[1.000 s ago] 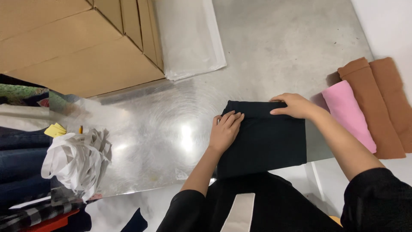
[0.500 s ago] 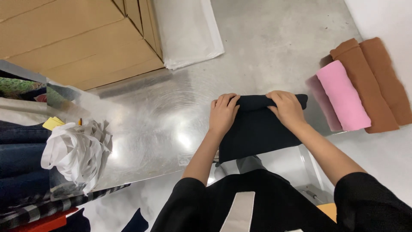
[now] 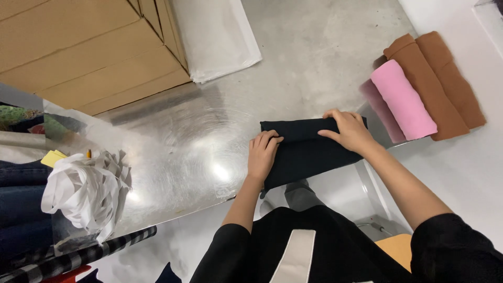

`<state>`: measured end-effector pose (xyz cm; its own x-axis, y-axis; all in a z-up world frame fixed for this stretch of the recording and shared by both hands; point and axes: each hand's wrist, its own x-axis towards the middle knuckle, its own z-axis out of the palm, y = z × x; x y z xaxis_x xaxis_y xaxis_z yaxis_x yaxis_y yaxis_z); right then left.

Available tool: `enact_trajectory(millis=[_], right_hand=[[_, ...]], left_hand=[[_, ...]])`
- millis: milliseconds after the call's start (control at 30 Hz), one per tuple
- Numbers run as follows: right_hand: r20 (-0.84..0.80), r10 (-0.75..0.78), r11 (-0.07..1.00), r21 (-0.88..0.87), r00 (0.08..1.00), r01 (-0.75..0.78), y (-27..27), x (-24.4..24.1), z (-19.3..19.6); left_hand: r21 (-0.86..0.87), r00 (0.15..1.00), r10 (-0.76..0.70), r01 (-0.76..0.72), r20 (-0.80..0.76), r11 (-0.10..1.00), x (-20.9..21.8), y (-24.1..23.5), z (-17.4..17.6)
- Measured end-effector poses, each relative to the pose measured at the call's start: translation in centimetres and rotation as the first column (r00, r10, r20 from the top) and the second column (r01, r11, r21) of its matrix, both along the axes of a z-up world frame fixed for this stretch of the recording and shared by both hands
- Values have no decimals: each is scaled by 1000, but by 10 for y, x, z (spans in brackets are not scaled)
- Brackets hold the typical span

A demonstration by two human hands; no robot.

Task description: The person takes a black shirt, a pink long-sleeved top, and a brown patterned shirt from a clothing rack one by one. They lay each item on a metal table, fold them neatly by hand, and place them into a stack.

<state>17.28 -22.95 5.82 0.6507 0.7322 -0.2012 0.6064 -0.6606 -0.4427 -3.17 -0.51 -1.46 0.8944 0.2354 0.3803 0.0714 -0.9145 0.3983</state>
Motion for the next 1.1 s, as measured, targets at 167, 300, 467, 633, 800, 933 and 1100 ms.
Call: enact_trajectory(millis=[167, 300, 467, 633, 800, 933, 1100], right_hand=[[-124, -13, 987, -160, 992, -7, 10, 17, 11], [-153, -14, 971, -237, 988, -23, 25, 33, 1], [-101, 20, 978, -206, 995, -41, 37, 54, -3], [12, 37, 979, -203, 999, -34, 46, 92, -10], [77, 9, 988, -158, 997, 3, 70, 141, -14], [85, 10, 992, -130, 996, 1, 93, 193, -17], [43, -20, 998, -63, 999, 22, 122, 248, -22]], left_hand=[[20, 1000, -3, 3, -4, 1000, -1, 0, 12], [74, 1000, -23, 23, -1, 997, 10, 8, 8], [113, 1000, -10, 12, -22, 993, 39, 24, -5], [175, 997, -11, 24, -76, 984, 88, 43, -8], [209, 985, 47, -12, -164, 978, 144, 63, -6], [283, 980, 89, -36, -175, 959, 200, 79, -8], [251, 965, 118, -58, -233, 966, 238, 69, 22]])
